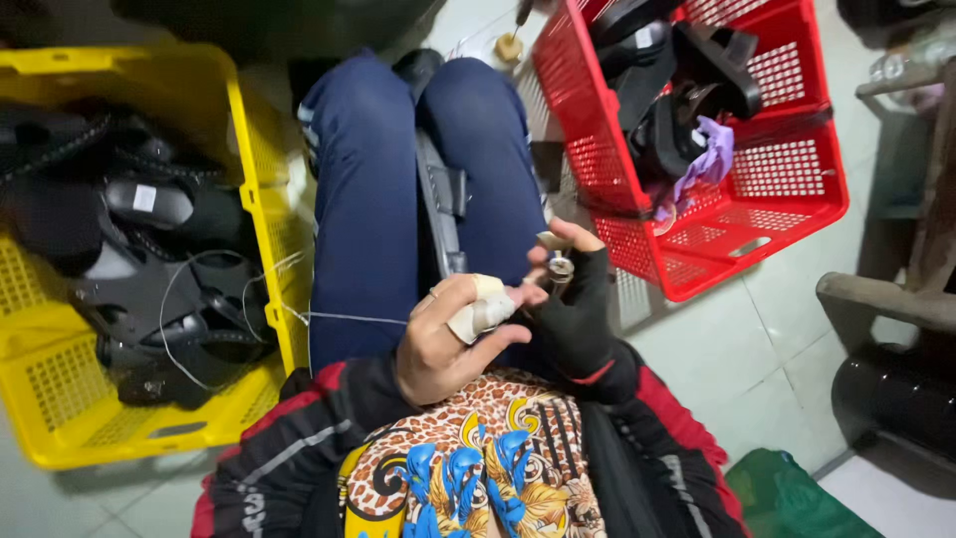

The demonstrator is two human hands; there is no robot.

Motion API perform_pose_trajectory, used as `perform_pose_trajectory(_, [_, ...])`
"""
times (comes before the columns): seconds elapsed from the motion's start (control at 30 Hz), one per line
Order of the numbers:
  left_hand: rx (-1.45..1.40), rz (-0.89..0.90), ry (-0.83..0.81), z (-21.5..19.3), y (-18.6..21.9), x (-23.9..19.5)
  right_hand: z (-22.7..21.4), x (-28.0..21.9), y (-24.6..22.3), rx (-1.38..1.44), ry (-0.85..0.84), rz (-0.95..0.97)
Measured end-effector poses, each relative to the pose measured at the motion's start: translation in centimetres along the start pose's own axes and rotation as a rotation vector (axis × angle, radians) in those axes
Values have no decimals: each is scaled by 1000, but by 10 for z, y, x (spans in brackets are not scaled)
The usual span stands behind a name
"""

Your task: The person sits on the floor and sews a black sandal using a needle and white thread. They hold the sandal between their legs and pull the thread through the sole repeatedly. The person then uses a pair of red scissors to cut the thread.

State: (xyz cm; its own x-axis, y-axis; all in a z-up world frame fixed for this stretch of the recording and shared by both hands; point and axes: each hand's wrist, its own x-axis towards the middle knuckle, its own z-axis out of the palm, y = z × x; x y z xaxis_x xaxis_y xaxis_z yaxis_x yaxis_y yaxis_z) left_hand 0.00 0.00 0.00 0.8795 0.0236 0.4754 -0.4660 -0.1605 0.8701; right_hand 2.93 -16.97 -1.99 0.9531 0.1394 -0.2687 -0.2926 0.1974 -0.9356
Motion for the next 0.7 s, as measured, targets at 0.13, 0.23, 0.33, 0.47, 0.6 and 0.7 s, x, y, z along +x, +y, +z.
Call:
perform_pose_trajectory(0.13, [123, 63, 131, 1, 10, 22, 16, 19, 2, -142, 44, -494])
perform_pose_trajectory(0.23, [222, 43, 98, -9, 6, 23, 15, 19, 2, -401, 92, -703])
perform_pose_trajectory(0.33, [294, 83, 64, -10, 3, 22, 22, 20, 4, -532, 93, -758])
perform_pose_trajectory(0.47, [406, 234, 140, 3, 1, 15, 28, 29, 10, -438, 160, -731])
perform_pose_trajectory(0.6, [576, 470, 152, 18, -3, 3, 30, 23, -1, -344, 160, -637])
perform_pose_trajectory(0.7, [607, 501, 168, 23, -4, 3, 38, 16, -7, -115, 142, -328])
